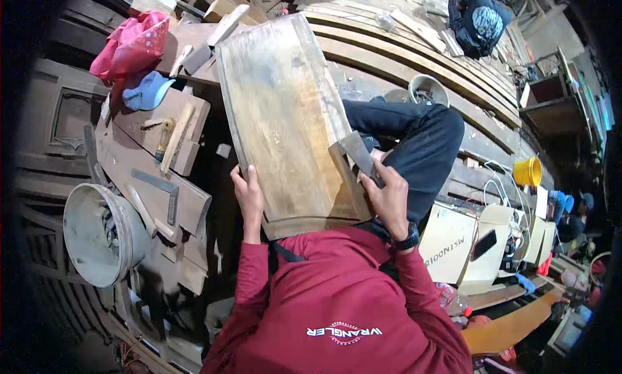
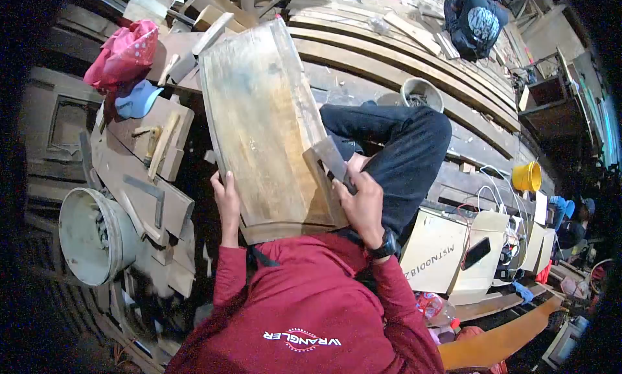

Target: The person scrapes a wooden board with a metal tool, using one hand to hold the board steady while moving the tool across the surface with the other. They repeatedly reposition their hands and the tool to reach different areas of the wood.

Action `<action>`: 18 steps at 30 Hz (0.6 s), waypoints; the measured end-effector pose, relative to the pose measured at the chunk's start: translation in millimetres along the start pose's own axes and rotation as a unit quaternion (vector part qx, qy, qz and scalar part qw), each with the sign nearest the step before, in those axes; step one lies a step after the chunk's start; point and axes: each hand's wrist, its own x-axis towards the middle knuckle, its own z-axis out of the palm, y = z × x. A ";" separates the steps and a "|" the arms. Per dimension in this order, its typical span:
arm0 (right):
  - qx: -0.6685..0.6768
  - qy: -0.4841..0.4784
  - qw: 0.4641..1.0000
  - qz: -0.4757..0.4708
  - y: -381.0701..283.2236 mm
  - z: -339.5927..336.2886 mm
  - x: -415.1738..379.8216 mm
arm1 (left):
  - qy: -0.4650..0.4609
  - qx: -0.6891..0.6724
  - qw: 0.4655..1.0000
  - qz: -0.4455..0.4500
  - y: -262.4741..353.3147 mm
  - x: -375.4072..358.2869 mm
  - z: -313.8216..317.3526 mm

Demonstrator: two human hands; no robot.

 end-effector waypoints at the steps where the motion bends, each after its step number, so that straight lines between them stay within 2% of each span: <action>1: 0.022 0.008 1.000 -0.016 -0.3 4.5 0.1 | 0.001 0.020 1.000 0.011 -0.5 2.0 -0.4; 4: 0.077 0.002 0.997 -0.028 -2.3 16.9 1.0 | -0.004 0.013 1.000 0.005 4.6 0.6 0.7; 6: 0.042 -0.045 0.998 -0.015 -1.2 19.9 -0.1 | -0.019 0.030 0.999 -0.015 13.2 -1.6 -0.8; 10: 0.008 -0.054 0.998 -0.023 -12.5 15.2 13.0 | -0.048 0.041 0.998 -0.013 9.9 0.7 -5.1; 12: 0.017 0.027 0.994 -0.103 -17.6 13.9 32.4 | -0.048 0.035 0.998 -0.009 3.4 2.9 -4.3; 15: 0.008 0.053 0.992 -0.116 -46.4 0.4 59.2 | -0.038 0.034 0.999 -0.015 7.1 1.2 -5.0; 18: -0.031 0.024 0.990 -0.135 -43.7 19.6 68.6 | -0.029 0.031 0.999 -0.022 16.7 -2.3 -5.5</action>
